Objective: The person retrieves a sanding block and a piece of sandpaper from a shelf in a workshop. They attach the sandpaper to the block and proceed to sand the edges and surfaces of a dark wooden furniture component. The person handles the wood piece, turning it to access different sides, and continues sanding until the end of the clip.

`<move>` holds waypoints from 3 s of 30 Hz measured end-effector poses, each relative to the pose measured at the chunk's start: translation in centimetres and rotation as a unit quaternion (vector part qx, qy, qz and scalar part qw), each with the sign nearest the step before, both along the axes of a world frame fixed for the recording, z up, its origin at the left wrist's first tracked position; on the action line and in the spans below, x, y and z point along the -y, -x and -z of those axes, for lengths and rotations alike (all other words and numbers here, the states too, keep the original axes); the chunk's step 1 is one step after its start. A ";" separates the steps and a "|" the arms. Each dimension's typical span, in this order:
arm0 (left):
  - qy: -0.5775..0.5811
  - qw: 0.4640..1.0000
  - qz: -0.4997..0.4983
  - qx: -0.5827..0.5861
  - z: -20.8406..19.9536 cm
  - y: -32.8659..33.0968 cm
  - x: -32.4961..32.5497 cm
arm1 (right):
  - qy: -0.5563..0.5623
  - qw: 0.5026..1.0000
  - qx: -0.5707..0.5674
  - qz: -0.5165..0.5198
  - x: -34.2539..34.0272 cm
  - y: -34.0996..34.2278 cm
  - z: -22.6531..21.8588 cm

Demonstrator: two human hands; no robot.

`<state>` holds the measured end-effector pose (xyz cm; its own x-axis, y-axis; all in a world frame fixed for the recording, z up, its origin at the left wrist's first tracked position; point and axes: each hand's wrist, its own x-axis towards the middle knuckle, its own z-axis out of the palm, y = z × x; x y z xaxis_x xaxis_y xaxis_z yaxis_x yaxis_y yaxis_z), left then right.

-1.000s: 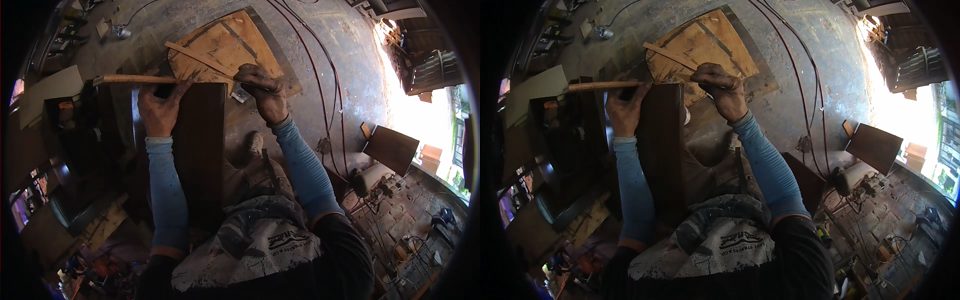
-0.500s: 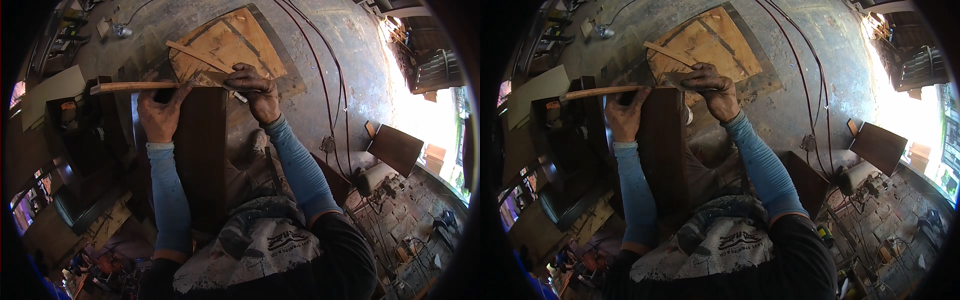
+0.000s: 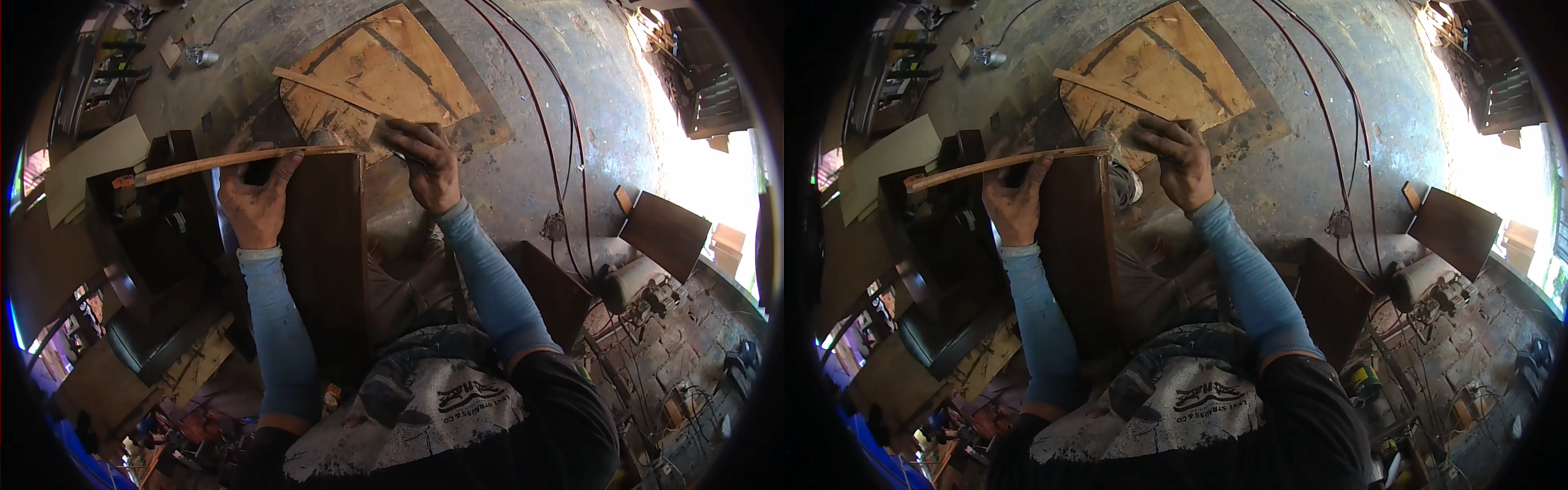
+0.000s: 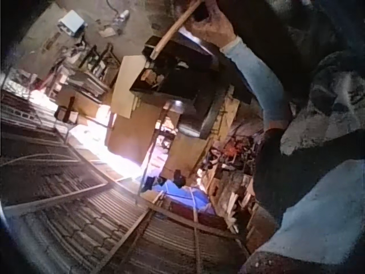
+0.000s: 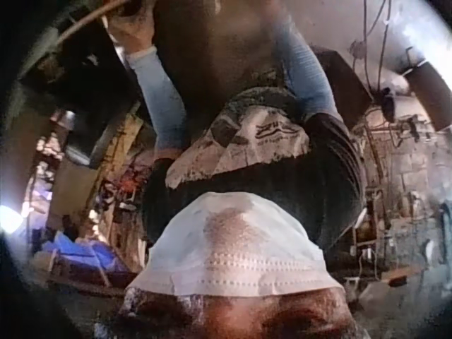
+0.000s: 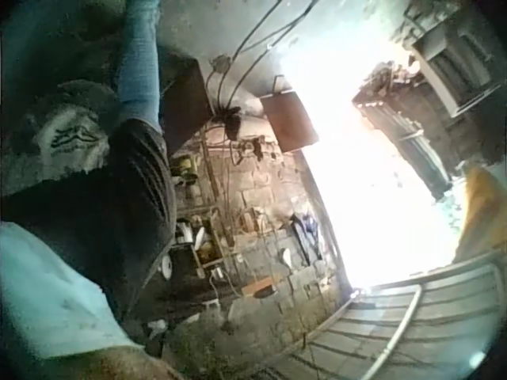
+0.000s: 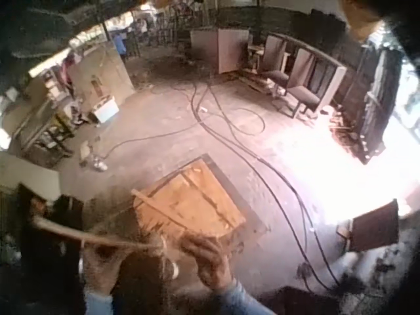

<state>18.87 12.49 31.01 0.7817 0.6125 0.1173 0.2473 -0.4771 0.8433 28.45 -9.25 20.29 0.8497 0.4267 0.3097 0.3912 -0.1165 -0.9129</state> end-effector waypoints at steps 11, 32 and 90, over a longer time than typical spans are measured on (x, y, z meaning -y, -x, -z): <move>-0.064 0.997 0.016 -0.033 0.0 -0.8 0.0 | 0.036 0.995 0.093 0.020 0.9 3.3 -4.7; -0.022 1.000 0.012 -0.006 0.4 -0.2 0.1 | -0.004 0.987 0.155 0.032 0.6 4.8 -3.7; -0.249 0.968 -0.014 0.029 0.2 -0.4 0.1 | 0.506 0.811 0.293 -0.026 0.8 3.0 -17.8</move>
